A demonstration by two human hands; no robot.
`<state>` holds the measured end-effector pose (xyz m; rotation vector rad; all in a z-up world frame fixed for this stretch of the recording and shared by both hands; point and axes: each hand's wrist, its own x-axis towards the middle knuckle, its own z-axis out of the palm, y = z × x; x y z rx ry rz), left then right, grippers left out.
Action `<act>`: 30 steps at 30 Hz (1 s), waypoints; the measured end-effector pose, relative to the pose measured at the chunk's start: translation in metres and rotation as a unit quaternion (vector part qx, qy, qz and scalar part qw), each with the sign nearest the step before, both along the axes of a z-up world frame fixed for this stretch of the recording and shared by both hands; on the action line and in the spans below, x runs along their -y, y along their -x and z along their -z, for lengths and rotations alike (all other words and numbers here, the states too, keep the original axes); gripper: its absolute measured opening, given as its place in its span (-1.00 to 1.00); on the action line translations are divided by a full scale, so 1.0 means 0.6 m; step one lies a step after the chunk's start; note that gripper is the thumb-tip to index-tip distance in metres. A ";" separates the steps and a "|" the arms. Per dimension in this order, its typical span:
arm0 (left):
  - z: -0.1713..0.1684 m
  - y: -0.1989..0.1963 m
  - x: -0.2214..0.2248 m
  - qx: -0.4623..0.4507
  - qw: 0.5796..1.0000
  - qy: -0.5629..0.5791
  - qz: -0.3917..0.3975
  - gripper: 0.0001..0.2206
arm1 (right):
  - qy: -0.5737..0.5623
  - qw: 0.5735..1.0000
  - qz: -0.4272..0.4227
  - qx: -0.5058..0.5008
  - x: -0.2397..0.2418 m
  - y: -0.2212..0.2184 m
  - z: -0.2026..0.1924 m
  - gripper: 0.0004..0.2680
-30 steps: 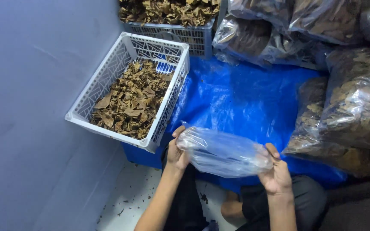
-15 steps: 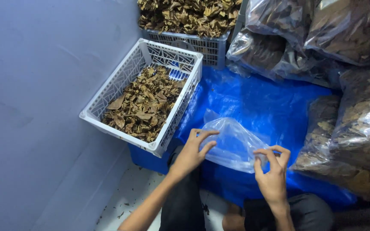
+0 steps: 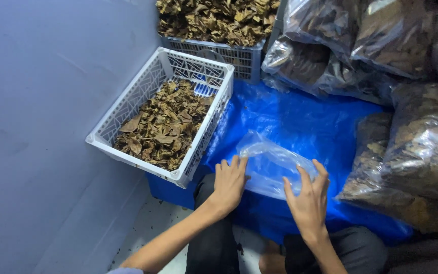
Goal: The person picks up handfuls of dried leaves from a white plastic crate and puts them into a clear plastic bag resting on a blue surface.
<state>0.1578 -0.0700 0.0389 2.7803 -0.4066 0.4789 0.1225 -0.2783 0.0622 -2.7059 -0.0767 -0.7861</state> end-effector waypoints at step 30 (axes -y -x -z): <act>-0.057 -0.015 -0.002 -0.105 0.971 0.213 0.019 -0.48 | -0.168 0.982 -0.002 -0.088 -0.003 -0.002 -0.066 -0.46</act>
